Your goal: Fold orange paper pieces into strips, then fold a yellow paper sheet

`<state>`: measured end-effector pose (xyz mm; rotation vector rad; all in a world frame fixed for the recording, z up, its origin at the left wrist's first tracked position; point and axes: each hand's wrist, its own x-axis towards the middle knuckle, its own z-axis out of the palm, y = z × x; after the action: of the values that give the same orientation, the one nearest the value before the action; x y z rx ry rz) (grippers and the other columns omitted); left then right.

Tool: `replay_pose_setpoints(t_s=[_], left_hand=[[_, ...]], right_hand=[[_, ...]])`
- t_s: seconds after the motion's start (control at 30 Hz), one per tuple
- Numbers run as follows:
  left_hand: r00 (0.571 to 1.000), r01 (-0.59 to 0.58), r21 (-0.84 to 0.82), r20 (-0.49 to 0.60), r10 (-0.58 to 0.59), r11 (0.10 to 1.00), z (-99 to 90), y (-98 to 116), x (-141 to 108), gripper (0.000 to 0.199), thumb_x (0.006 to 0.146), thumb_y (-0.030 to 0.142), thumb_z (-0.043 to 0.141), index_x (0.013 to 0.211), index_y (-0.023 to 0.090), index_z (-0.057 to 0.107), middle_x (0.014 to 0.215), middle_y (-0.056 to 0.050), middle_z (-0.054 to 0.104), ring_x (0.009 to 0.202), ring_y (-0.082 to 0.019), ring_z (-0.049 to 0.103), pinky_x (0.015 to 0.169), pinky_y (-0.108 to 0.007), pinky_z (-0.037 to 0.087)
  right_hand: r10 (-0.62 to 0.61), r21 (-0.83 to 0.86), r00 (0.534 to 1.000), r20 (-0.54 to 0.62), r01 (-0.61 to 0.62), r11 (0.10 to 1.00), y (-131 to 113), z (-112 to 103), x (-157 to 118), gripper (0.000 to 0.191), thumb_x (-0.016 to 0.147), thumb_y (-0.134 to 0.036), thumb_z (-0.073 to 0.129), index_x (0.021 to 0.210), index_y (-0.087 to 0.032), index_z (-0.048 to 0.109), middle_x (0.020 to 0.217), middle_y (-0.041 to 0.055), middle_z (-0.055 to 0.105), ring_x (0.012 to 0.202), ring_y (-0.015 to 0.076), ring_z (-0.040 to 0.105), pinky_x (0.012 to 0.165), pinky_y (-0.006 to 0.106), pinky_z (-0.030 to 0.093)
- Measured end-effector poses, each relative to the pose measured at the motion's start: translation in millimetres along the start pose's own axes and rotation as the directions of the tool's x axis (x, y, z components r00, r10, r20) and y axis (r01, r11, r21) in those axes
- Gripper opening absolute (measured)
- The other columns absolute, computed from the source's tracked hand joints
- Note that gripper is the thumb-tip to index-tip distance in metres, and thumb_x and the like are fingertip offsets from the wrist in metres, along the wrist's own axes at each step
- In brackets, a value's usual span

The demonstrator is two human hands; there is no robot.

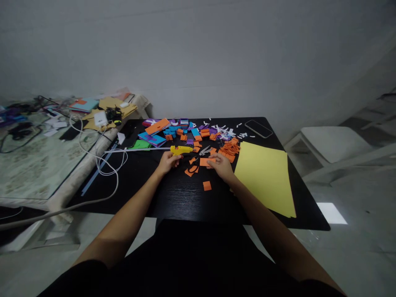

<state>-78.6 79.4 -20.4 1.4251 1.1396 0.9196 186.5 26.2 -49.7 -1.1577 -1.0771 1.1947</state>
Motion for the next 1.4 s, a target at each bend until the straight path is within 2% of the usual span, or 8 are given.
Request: replay_pose_setpoints(t_s=[0.27, 0.47, 0.9, 1.4], left_hand=[[1.000, -0.024, 0.014, -0.013, 0.024, 1.000, 0.7, -0.4, -0.2, 0.032, 0.068, 0.043, 0.069, 0.075, 0.012, 0.071, 0.048, 0.001, 0.057, 0.038, -0.011, 0.049, 0.038, -0.021, 0.032], [0.999, -0.033, 0.022, -0.026, 0.033, 0.999, 1.1, -0.7, -1.6, 0.035, 0.068, 0.045, 0.070, 0.073, 0.011, 0.070, 0.047, 0.000, 0.058, 0.037, -0.012, 0.050, 0.037, -0.021, 0.032], [0.992, -0.085, 0.044, -0.090, 0.089, 0.995, 4.1, -5.2, -6.7, 0.036, 0.070, 0.046, 0.072, 0.073, 0.010, 0.072, 0.049, 0.001, 0.058, 0.040, -0.011, 0.050, 0.041, -0.021, 0.035], [0.995, -0.075, 0.041, -0.070, 0.078, 0.996, 4.9, -1.8, -9.3, 0.037, 0.066, 0.044, 0.071, 0.079, 0.009, 0.076, 0.048, 0.001, 0.058, 0.042, -0.011, 0.049, 0.043, -0.021, 0.035]], right_hand=[[0.007, 0.003, 1.000, 0.007, -0.007, 1.000, 2.2, 0.4, -0.5, 0.037, 0.064, -0.043, 0.084, 0.087, -0.021, 0.064, 0.077, -0.0013, 0.065, 0.071, 0.0175, 0.069, 0.072, 0.039, 0.068], [0.010, -0.005, 1.000, 0.017, -0.010, 1.000, -1.0, 0.2, -2.6, 0.036, 0.065, -0.043, 0.084, 0.086, -0.021, 0.064, 0.069, -0.0037, 0.062, 0.066, 0.0175, 0.068, 0.072, 0.040, 0.068], [0.014, 0.004, 1.000, 0.020, -0.014, 1.000, -1.3, 1.6, -1.7, 0.038, 0.063, -0.044, 0.084, 0.085, -0.020, 0.064, 0.067, -0.0043, 0.061, 0.066, 0.0159, 0.066, 0.069, 0.036, 0.066], [0.043, -0.013, 0.999, 0.028, -0.042, 0.999, -3.1, 2.7, -3.9, 0.036, 0.065, -0.043, 0.082, 0.085, -0.022, 0.063, 0.063, -0.0058, 0.060, 0.064, 0.0169, 0.066, 0.068, 0.037, 0.065]])
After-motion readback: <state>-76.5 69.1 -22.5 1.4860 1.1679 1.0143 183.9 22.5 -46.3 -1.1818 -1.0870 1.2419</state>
